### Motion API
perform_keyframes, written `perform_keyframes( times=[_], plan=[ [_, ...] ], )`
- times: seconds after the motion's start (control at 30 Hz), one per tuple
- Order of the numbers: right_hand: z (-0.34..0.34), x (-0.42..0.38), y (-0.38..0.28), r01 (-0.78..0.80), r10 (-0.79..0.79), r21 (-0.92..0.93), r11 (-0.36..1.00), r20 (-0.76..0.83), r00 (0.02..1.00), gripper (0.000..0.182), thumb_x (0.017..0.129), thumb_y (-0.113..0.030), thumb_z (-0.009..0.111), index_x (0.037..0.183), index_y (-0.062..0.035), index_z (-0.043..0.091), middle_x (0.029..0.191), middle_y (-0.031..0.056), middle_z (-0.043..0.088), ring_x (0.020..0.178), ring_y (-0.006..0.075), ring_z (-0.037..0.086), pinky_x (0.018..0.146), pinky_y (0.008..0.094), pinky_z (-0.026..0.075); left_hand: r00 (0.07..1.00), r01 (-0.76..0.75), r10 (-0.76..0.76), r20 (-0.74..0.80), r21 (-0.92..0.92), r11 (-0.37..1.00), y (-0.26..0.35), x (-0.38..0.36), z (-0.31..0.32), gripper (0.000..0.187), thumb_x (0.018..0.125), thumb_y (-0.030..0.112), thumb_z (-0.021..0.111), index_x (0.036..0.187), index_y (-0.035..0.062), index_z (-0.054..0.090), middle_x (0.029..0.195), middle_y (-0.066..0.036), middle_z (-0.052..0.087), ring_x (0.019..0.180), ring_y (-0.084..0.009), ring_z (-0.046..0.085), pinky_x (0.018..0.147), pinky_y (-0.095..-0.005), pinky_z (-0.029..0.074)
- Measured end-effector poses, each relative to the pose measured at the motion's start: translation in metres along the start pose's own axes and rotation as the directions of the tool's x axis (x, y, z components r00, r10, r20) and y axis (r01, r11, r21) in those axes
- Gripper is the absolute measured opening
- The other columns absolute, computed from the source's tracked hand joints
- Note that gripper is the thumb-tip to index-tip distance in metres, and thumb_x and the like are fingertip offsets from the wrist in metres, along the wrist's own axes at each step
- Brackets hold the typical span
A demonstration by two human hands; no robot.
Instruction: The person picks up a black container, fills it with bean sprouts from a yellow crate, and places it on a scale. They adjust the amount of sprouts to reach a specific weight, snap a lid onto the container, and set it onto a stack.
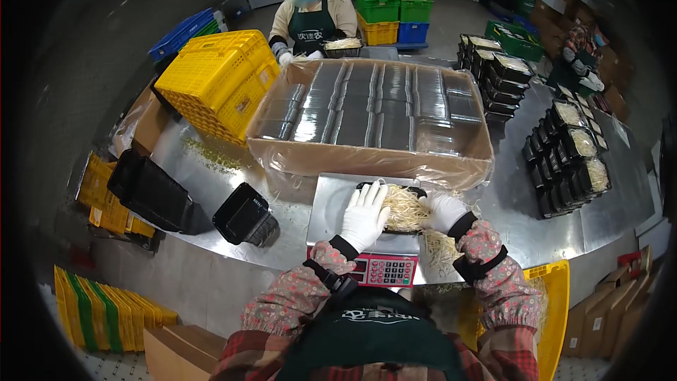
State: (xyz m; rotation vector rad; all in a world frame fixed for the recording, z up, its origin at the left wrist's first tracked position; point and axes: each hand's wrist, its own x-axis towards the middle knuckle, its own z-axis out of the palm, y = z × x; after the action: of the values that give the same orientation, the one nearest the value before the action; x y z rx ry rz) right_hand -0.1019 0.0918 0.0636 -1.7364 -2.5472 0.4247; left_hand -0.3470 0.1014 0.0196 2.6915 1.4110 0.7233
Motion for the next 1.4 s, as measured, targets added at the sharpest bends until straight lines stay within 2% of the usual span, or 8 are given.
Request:
perform_keyframes(
  times=[0.2,0.33,0.4,0.6,0.77,1.2,1.33,1.4],
  plan=[
    [0.016,-0.011,0.019,0.039,0.038,0.259,0.965,-0.286,0.957,0.021,0.081,-0.026,0.07,0.084,-0.0046,0.071,0.077,0.0198,0.066,0.074,0.0379,0.066,0.069,0.0456,0.053,0.998,0.065,-0.065,0.0,0.005,0.998,0.005,-0.002,-0.001,0.057,0.094,0.031,0.053,0.142,0.0024,0.043,0.144,-0.019,0.045,0.133,-0.0364,0.042,0.112,-0.0492,0.029],
    [-0.018,-0.035,0.049,0.0,0.123,0.432,0.902,-0.258,0.958,0.018,0.078,-0.018,0.076,0.083,-0.0017,0.07,0.071,0.0183,0.065,0.065,0.0307,0.066,0.063,0.0384,0.052,0.995,0.089,-0.091,-0.036,-0.06,0.994,0.008,-0.001,-0.005,0.057,0.093,0.031,0.058,0.141,0.0036,0.044,0.144,-0.021,0.042,0.133,-0.0396,0.039,0.111,-0.0487,0.03],
    [-0.035,-0.052,0.058,-0.029,0.231,0.68,0.733,-0.209,0.95,0.013,0.081,-0.006,0.075,0.087,0.0049,0.068,0.068,0.0086,0.067,0.057,0.0126,0.063,0.054,0.0278,0.051,0.992,0.107,-0.117,-0.055,-0.16,0.981,0.007,-0.001,-0.013,0.058,0.092,0.032,0.059,0.141,0.0032,0.044,0.145,-0.024,0.039,0.133,-0.0418,0.037,0.111,-0.0481,0.031],
    [-0.005,-0.082,0.128,-0.145,0.464,0.889,0.435,-0.083,0.882,0.013,0.085,-0.008,0.074,0.085,0.0025,0.066,0.069,0.0074,0.066,0.051,0.0086,0.058,0.036,0.0227,0.041,0.979,0.163,-0.202,-0.039,-0.452,0.877,-0.046,-0.023,-0.051,0.087,0.083,0.037,0.071,0.148,-0.0035,0.029,0.153,-0.027,0.026,0.142,-0.0396,0.027,0.117,-0.0441,0.025],
    [0.091,-0.101,0.208,-0.22,0.355,0.441,0.87,-0.253,0.9,0.007,0.082,0.0,0.071,0.081,0.0044,0.066,0.068,0.0075,0.065,0.056,0.0131,0.061,0.049,0.0288,0.049,0.96,0.234,-0.16,0.229,-0.345,0.909,-0.064,-0.035,-0.096,0.109,0.074,0.046,0.079,0.149,-0.007,0.021,0.152,-0.032,0.024,0.143,-0.0435,0.023,0.118,-0.0446,0.024],
    [-0.04,-0.028,0.084,0.072,0.313,0.763,0.643,-0.347,0.884,0.014,0.083,0.003,0.07,0.097,0.0043,0.07,0.083,0.0045,0.071,0.072,0.0096,0.064,0.066,0.0253,0.053,0.933,-0.073,0.136,0.334,-0.195,0.978,-0.019,0.026,-0.047,0.122,0.061,0.056,0.082,0.151,0.0004,0.022,0.152,-0.026,0.03,0.142,-0.0469,0.024,0.116,-0.051,0.023],
    [-0.001,-0.022,0.097,-0.123,0.265,0.543,0.831,-0.193,0.945,0.024,0.08,-0.016,0.078,0.1,-0.0028,0.073,0.088,0.0128,0.072,0.079,0.0202,0.069,0.076,0.0307,0.055,0.967,-0.114,0.162,0.199,-0.232,0.966,-0.011,0.025,-0.04,0.099,0.064,0.055,0.081,0.14,0.002,0.045,0.137,-0.025,0.05,0.131,-0.0425,0.043,0.109,-0.0503,0.034],
    [0.013,-0.033,0.094,-0.066,0.086,0.194,0.979,-0.099,0.991,0.071,0.071,-0.043,0.082,0.129,-0.0096,0.059,0.117,0.0203,0.065,0.111,0.0348,0.062,0.093,0.0433,0.05,0.974,-0.119,0.162,0.159,-0.248,0.961,-0.015,0.026,-0.031,0.095,0.067,0.052,0.081,0.139,0.0021,0.046,0.132,-0.023,0.053,0.125,-0.041,0.048,0.106,-0.0472,0.038]
  ],
)
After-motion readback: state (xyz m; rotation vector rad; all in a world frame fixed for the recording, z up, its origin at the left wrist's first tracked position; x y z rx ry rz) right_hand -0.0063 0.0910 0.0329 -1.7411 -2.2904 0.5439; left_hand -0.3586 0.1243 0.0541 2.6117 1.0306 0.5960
